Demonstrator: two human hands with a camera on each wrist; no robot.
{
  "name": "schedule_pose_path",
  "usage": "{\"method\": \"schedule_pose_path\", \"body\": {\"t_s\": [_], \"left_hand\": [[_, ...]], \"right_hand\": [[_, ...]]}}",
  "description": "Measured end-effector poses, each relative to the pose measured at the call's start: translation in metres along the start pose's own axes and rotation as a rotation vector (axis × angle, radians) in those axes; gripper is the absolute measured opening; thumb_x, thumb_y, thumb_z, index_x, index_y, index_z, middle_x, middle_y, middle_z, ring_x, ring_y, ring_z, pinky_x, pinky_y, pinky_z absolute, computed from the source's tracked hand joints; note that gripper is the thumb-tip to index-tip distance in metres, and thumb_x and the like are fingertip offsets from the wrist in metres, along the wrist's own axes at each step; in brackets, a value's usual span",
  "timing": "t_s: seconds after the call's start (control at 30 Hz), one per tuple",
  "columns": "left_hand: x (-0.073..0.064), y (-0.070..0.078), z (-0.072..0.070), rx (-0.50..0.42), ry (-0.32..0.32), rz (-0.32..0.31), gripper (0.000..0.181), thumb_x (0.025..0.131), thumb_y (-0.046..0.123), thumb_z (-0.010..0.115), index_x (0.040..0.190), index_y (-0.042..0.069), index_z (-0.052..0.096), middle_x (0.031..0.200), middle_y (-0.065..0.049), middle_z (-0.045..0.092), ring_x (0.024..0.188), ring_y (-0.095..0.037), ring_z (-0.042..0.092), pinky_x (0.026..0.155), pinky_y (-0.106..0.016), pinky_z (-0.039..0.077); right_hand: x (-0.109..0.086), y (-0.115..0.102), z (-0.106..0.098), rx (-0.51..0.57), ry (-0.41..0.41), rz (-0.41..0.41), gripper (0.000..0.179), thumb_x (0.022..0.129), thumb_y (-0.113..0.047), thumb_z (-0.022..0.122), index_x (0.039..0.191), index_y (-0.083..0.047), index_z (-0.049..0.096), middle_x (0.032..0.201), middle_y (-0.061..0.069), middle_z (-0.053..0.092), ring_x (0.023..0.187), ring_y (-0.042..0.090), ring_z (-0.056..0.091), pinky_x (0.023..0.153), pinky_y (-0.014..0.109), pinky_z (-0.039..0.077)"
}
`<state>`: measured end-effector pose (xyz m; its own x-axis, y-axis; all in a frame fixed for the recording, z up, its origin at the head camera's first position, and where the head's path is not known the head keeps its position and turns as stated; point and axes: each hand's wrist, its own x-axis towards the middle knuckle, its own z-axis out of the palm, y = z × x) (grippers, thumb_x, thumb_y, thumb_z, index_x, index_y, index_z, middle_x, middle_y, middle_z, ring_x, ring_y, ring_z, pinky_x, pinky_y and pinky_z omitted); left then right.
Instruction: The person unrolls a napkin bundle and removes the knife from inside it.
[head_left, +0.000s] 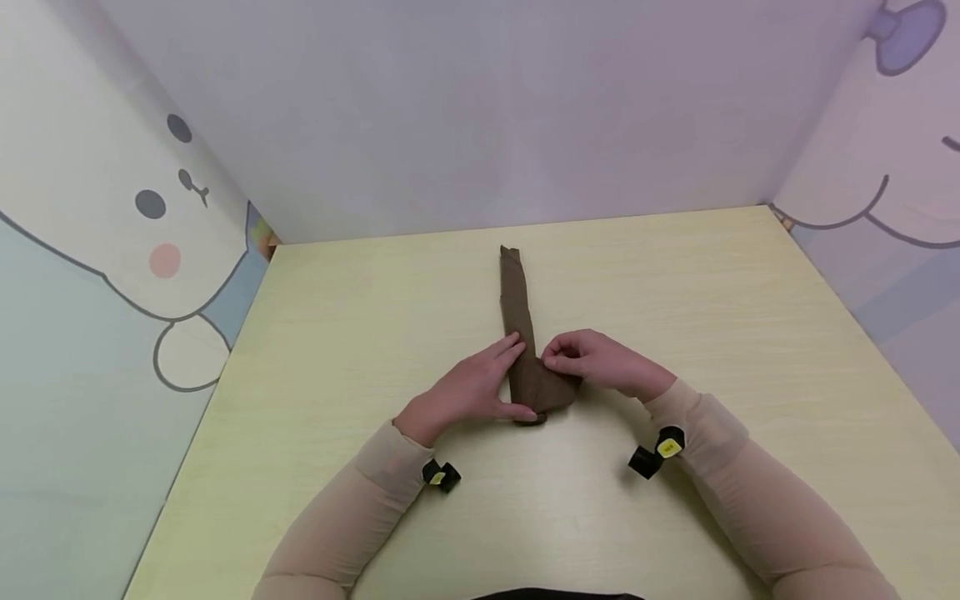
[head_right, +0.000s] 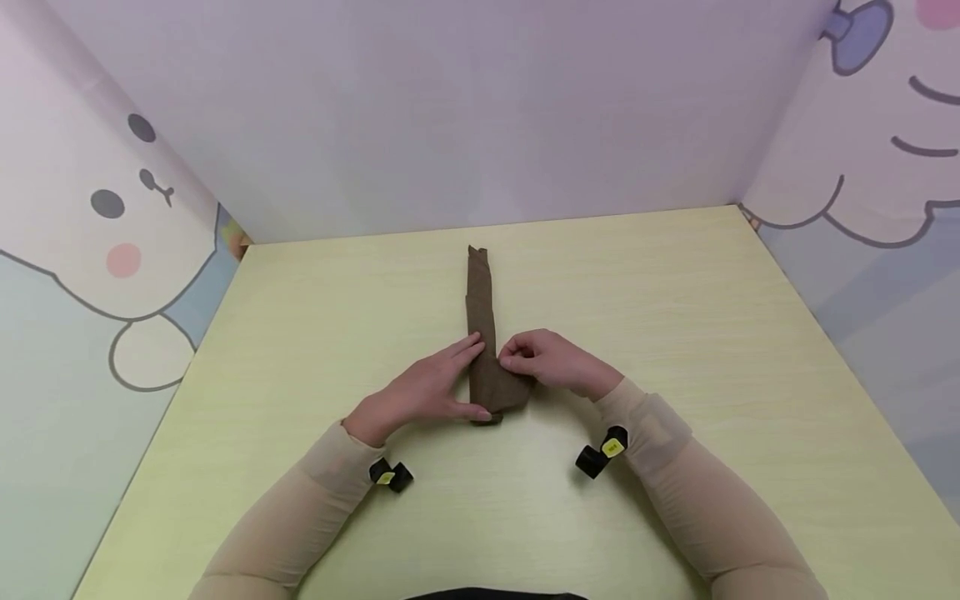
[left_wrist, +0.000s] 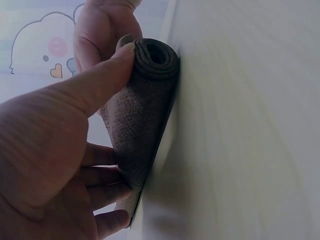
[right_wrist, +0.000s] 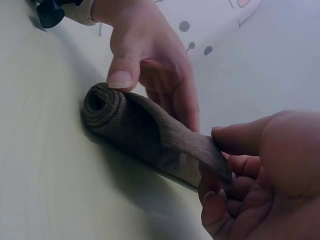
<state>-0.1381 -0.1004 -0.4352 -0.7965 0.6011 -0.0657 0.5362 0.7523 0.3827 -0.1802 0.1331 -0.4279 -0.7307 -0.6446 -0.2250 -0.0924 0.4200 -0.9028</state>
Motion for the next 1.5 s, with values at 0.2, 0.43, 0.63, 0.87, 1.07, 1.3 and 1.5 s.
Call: {"method": "schedule_pose_path", "body": {"t_s": [0.2,0.43,0.63,0.87,1.07,1.3,1.5], "left_hand": [[0.000,0.002,-0.001,0.003,-0.011,-0.016,0.106,0.068,0.072,0.056,0.145,0.007,0.024,0.150,-0.008,0.016,0.135,-0.016,0.020,0.103,-0.031,0.027],[0.001,0.002,0.001,0.009,-0.019,-0.015,0.107,0.068,0.074,0.055,0.146,0.008,0.022,0.151,-0.007,0.014,0.136,-0.016,0.017,0.104,-0.031,0.026],[0.000,0.002,0.000,0.015,-0.020,-0.006,0.105,0.070,0.073,0.054,0.146,0.008,0.021,0.151,-0.007,0.013,0.136,-0.016,0.017,0.104,-0.031,0.025],[-0.002,0.002,-0.004,0.020,-0.032,0.006,0.101,0.073,0.071,0.053,0.145,0.007,0.022,0.151,-0.007,0.014,0.136,-0.015,0.017,0.104,-0.030,0.025],[-0.006,0.005,-0.013,0.007,-0.002,0.045,0.091,0.078,0.064,0.055,0.144,0.007,0.028,0.149,-0.007,0.021,0.134,-0.016,0.022,0.102,-0.031,0.028],[-0.008,0.006,-0.018,0.043,0.027,0.081,0.083,0.080,0.062,0.054,0.142,0.010,0.034,0.144,-0.003,0.032,0.131,-0.013,0.028,0.102,-0.028,0.028],[-0.016,0.007,-0.018,-0.018,0.063,0.087,0.077,0.080,0.058,0.058,0.138,0.010,0.041,0.138,-0.002,0.040,0.127,-0.013,0.035,0.100,-0.028,0.031]], "right_hand": [[-0.006,-0.001,-0.013,-0.013,-0.050,-0.009,0.021,0.090,-0.031,0.059,0.096,-0.012,0.066,0.085,0.005,0.062,0.077,0.019,0.052,0.068,0.038,0.044],[-0.014,-0.004,-0.025,-0.059,-0.109,0.017,0.019,0.086,-0.027,0.065,0.093,-0.009,0.067,0.083,0.007,0.062,0.074,0.021,0.052,0.067,0.041,0.045],[-0.015,-0.003,-0.027,-0.092,-0.162,0.026,0.017,0.085,-0.026,0.065,0.084,-0.010,0.070,0.071,0.006,0.060,0.060,0.016,0.050,0.057,0.032,0.044],[-0.013,0.001,-0.024,-0.126,-0.172,-0.004,0.015,0.087,-0.025,0.064,0.082,-0.012,0.070,0.066,0.000,0.057,0.057,0.012,0.048,0.054,0.027,0.042],[-0.012,-0.002,-0.021,-0.106,-0.160,-0.021,0.014,0.087,-0.026,0.064,0.083,-0.013,0.070,0.069,0.004,0.059,0.059,0.014,0.049,0.056,0.028,0.043],[-0.012,-0.004,-0.016,-0.072,-0.129,-0.078,0.013,0.085,-0.025,0.066,0.088,-0.013,0.071,0.076,0.008,0.062,0.063,0.017,0.051,0.058,0.030,0.045],[-0.013,-0.006,-0.012,-0.062,-0.122,-0.105,0.012,0.084,-0.024,0.068,0.093,-0.017,0.072,0.082,0.004,0.066,0.069,0.020,0.056,0.065,0.036,0.049]]}}
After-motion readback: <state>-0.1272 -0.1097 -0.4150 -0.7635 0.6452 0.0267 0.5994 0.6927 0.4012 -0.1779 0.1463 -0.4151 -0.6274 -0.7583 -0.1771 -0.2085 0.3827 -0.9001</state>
